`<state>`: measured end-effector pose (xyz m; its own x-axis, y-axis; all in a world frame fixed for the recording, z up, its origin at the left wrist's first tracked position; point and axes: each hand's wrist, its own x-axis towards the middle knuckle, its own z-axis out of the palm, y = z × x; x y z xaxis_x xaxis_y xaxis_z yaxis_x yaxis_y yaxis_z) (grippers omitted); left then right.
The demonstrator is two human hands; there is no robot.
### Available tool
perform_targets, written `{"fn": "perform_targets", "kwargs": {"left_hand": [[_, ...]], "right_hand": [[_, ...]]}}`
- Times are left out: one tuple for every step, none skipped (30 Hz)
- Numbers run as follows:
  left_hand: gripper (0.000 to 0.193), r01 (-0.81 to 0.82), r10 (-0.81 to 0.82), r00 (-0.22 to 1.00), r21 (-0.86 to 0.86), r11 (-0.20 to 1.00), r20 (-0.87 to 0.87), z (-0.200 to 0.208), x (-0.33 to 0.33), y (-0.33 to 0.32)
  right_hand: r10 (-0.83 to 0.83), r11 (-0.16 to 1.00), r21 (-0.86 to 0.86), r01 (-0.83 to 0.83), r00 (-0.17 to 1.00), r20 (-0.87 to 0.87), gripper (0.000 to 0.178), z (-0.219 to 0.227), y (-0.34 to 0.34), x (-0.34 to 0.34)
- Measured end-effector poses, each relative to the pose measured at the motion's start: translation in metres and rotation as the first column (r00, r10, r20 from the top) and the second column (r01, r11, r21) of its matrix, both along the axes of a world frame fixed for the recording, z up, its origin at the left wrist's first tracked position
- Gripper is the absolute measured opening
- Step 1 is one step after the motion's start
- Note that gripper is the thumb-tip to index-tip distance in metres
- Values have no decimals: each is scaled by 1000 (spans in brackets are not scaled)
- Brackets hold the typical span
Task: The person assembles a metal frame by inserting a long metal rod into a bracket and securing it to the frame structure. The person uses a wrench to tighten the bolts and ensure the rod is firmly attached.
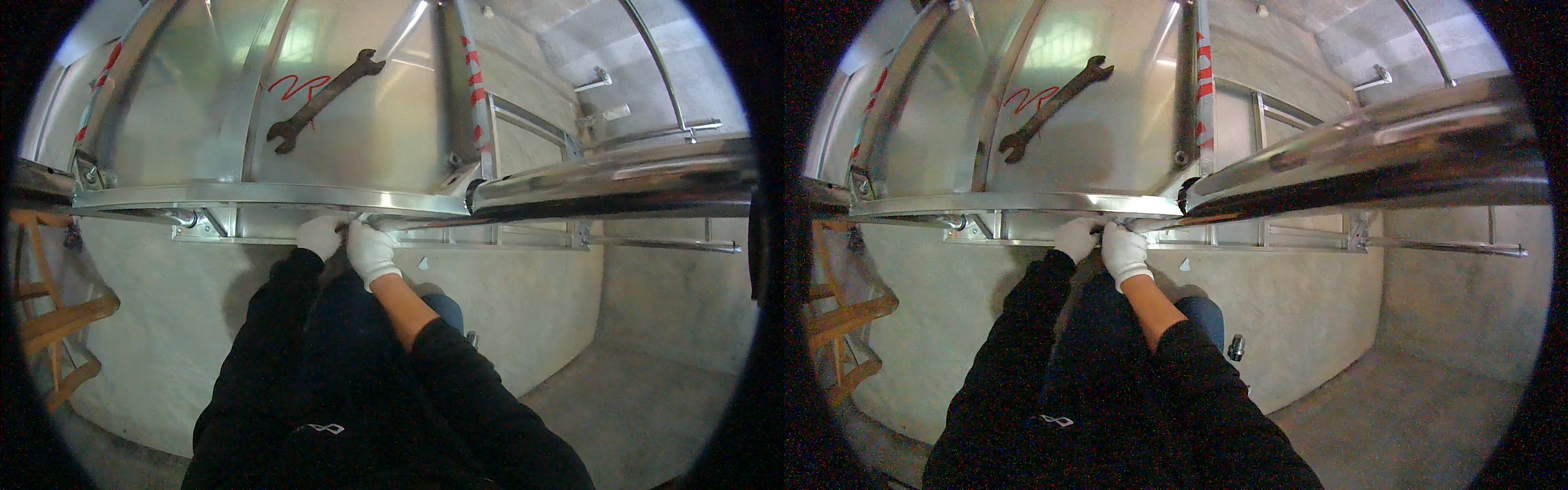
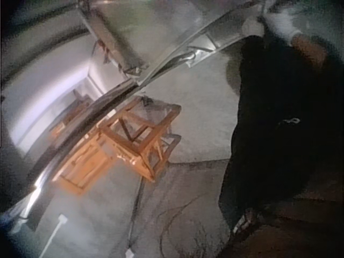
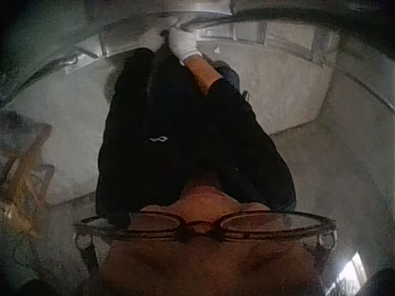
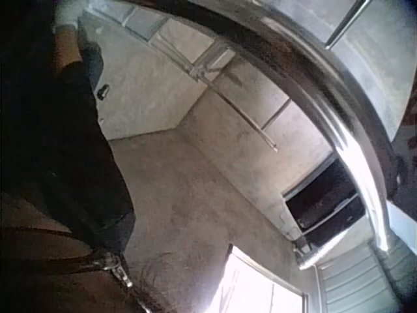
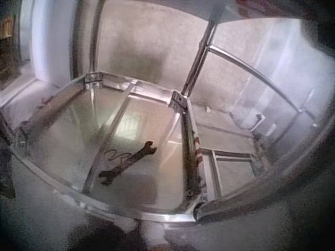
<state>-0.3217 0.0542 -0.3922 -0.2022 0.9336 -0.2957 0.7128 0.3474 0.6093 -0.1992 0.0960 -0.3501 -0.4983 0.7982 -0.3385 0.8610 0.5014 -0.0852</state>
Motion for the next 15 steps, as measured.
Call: {"fn": "perform_targets", "kwargs": {"left_hand": [[27, 15, -15, 1000, 1, 1000, -19, 0, 0, 0], [27, 20, -20, 999, 1, 1000, -35, 0, -1, 1], [26, 27, -27, 998, 1, 1000, -49, -1, -1, 1], [26, 24, -23, 998, 0, 1000, -60, -2, -1, 2], [26, 19, -19, 999, -4, 1000, -49, -3, 0, 1], [27, 16, -17, 999, -10, 1000, -42, 0, -1, 1], [27, 13, -13, 1000, -20, 1000, -14, 3, 0, 1], [27, 16, -16, 1000, -26, 1000, -2, 7, -1, 1], [27, 15, -14, 1000, -27, 1000, 11, 6, -1, 0], [28, 20, -20, 1000, -25, 999, 8, 6, -1, 1], [28, 20, -20, 1000, -24, 1000, -4, 5, -2, 1], [28, 18, -19, 1000, -24, 1000, -15, 4, -1, 1], [28, 10, -11, 999, -25, 1000, -35, 2, -1, 2], [29, 7, -8, 999, -23, 1000, -41, 1, 0, 1], [29, 8, -9, 999, -19, 1000, -46, 1, 0, 1]], "right_hand": [[-7, 1000, 7, 7, 1000, -6, 13, -1, -1, 1], [26, 998, 55, -23, 998, -54, 13, -1, -1, 2], [59, 994, 100, -49, 993, -98, 13, -3, -3, 5], [94, 987, 146, -73, 986, -140, 14, -4, -4, 8], [122, 985, 138, -105, 985, -122, 15, -7, -1, 8], [88, 993, 83, -79, 991, -102, 15, -9, 1, 8], [54, 998, 27, -52, 995, -80, 15, -11, 3, 8], [22, 999, -27, -23, 998, -55, 15, -13, 4, 8], [26, 999, -37, -27, 999, -43, 15, -11, 4, 8], [29, 998, -47, -31, 999, -31, 15, -8, 4, 7], [33, 998, -58, -34, 999, -19, 15, -5, 4, 7], [52, 998, -32, -54, 997, -50, 15, -1, 3, 7], [73, 997, -7, -73, 994, -80, 16, 3, 1, 8], [94, 996, 19, -92, 989, -111, 16, 6, 0, 7], [113, 993, 46, -108, 988, -107, 16, 3, 0, 8]]}}
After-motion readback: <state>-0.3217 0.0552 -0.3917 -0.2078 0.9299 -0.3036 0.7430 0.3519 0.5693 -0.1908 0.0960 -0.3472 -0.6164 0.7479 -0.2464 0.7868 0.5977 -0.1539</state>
